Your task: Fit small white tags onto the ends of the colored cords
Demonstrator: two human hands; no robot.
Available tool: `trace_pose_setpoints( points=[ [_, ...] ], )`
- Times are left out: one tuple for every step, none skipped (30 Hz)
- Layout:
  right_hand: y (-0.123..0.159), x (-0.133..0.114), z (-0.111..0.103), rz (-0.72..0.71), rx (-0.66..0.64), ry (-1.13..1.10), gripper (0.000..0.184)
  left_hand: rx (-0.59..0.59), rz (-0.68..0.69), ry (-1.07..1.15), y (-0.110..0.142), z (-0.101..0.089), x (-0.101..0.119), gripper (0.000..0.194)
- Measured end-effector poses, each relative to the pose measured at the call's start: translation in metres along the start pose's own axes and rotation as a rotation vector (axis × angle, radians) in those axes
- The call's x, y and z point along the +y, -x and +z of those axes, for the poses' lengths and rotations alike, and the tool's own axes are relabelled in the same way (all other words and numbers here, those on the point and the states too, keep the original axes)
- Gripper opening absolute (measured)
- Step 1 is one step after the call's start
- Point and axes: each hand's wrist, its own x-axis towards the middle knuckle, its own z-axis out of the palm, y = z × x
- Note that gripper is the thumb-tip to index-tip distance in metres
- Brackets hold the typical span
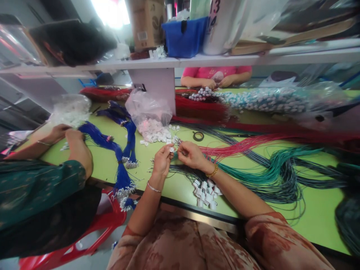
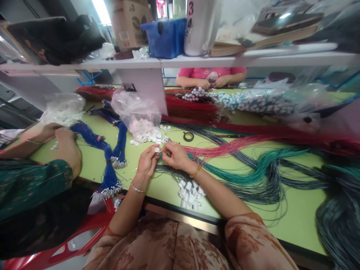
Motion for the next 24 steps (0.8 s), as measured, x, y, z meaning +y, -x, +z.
trace_pose_setpoints(
  points=[
    [0.0,0.0,-0.001,-0.002,0.01,-0.001,0.008,0.01,0.0,0.007,0.0,-0.001,-0.001,0.024],
    [0.0,0.0,-0.001,-0.003,0.017,-0.002,0.008,0.017,-0.005,0.017,-0.001,-0.001,-0.001,0.024],
    [0.0,0.0,-0.001,-0.003,0.018,-0.003,0.008,0.02,-0.013,0.026,-0.001,-0.002,-0.002,0.024],
    [0.0,0.0,-0.001,-0.005,0.014,-0.002,0.008,0.018,-0.02,0.032,-0.001,-0.002,-0.003,0.025],
    [0.0,0.0,0.0,-0.009,0.005,0.001,0.008,0.011,-0.026,0.032,0.0,-0.001,-0.004,0.025],
    [0.0,0.001,0.001,-0.016,-0.004,0.004,0.009,0.002,-0.028,0.026,0.0,0.0,-0.005,0.026],
    [-0.001,0.002,0.002,-0.022,-0.009,0.008,0.009,-0.005,-0.024,0.012,0.0,0.001,-0.006,0.027],
    [-0.001,0.002,0.004,-0.025,-0.005,0.011,0.01,-0.007,-0.01,-0.009,0.001,0.002,-0.008,0.028],
    [-0.001,0.004,0.006,-0.026,0.005,0.015,0.011,-0.004,0.008,-0.033,0.001,0.003,-0.01,0.029],
    [-0.001,0.005,0.007,-0.021,0.019,0.018,0.012,0.002,0.024,-0.056,0.001,0.003,-0.012,0.029],
    [-0.001,0.006,0.008,-0.012,0.028,0.016,0.012,0.012,0.037,-0.071,0.0,0.003,-0.014,0.03],
    [-0.001,0.008,0.009,0.001,0.026,0.006,0.012,0.025,0.045,-0.076,0.0,0.003,-0.016,0.031],
    [-0.001,0.009,0.009,0.016,0.012,-0.011,0.012,0.038,0.045,-0.072,0.0,0.003,-0.017,0.031],
    [-0.001,0.01,0.009,0.031,-0.011,-0.031,0.012,0.049,0.039,-0.06,-0.001,0.002,-0.019,0.032],
    [0.0,0.011,0.009,0.047,-0.034,-0.047,0.012,0.057,0.032,-0.048,-0.001,0.002,-0.02,0.032],
    [0.0,0.011,0.01,0.061,-0.048,-0.053,0.012,0.065,0.029,-0.039,-0.001,0.001,-0.021,0.033],
    [0.001,0.011,0.011,0.073,-0.05,-0.046,0.012,0.07,0.032,-0.039,-0.001,0.001,-0.022,0.032],
    [0.002,0.01,0.012,0.082,-0.04,-0.028,0.013,0.075,0.041,-0.048,-0.001,0.001,-0.023,0.032],
    [0.003,0.01,0.014,0.087,-0.023,-0.004,0.013,0.082,0.054,-0.064,0.0,0.0,-0.024,0.031],
    [0.004,0.009,0.016,0.088,-0.01,0.02,0.014,0.087,0.065,-0.083,0.0,0.0,-0.025,0.03],
    [0.004,0.009,0.017,0.09,-0.008,0.034,0.014,0.091,0.07,-0.102,0.001,-0.001,-0.026,0.029],
    [0.004,0.009,0.017,0.092,-0.023,0.032,0.014,0.093,0.063,-0.114,0.002,-0.001,-0.026,0.028],
    [0.003,0.011,0.016,0.1,-0.05,0.008,0.015,0.092,0.048,-0.117,0.002,-0.002,-0.025,0.027],
    [0.001,0.013,0.014,0.114,-0.082,-0.036,0.016,0.09,0.027,-0.112,0.002,-0.004,-0.024,0.026]
  ],
)
